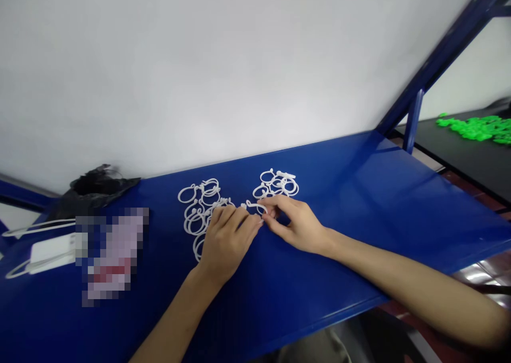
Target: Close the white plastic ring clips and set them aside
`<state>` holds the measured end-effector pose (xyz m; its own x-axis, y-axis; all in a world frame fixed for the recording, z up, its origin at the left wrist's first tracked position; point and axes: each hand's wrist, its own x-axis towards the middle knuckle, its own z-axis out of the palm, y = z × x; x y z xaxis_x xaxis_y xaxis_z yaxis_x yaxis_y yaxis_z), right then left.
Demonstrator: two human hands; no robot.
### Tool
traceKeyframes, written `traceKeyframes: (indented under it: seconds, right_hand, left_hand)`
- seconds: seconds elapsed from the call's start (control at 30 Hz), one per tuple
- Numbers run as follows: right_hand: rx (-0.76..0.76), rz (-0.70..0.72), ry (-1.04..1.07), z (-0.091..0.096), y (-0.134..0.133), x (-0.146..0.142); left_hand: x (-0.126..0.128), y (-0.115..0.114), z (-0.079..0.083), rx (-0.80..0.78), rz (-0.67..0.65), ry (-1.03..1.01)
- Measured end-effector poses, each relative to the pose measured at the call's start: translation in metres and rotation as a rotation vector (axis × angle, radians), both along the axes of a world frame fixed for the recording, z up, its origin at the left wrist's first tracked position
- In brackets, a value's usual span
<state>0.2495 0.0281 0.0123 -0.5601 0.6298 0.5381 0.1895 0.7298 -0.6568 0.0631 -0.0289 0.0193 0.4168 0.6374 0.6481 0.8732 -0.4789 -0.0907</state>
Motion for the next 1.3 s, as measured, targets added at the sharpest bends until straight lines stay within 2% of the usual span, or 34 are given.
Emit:
traceKeyframes:
  seconds: [0.13,0.4,0.73,0.9,1.0,1.2,1.3]
  right_hand:
    - [0.018,-0.063,-0.010,0.002,0.003,0.001]
    - [0.096,-0.077,-0.088,-0.002,0.013,0.003]
    - [0.028,-0.128,-0.111,-0.002,0.014,0.004]
    - [0.003,-0.152,-0.085,-0.001,0.012,0.004]
    - [-0.006,-0.170,-0.060,0.000,0.010,0.003]
    - [-0.042,-0.166,-0.010,0.003,0.005,0.002]
    - [-0.061,-0.100,-0.028,0.004,0.003,0.002]
  left_hand:
    - [-0.002,0.001,-0.005,-0.056,0.078,-0.112]
    - [-0.015,0.001,0.006,-0.136,0.182,0.151]
    - [-0.026,-0.002,0.012,-0.348,0.335,0.210]
    - [-0.029,-0.004,0.014,-0.343,0.351,0.207]
    - [-0.027,-0.003,0.016,-0.275,0.313,0.119]
    - [-0.013,-0.003,0.014,-0.217,0.027,-0.067]
    - [-0.012,-0.002,0.012,-0.175,-0.026,-0.082]
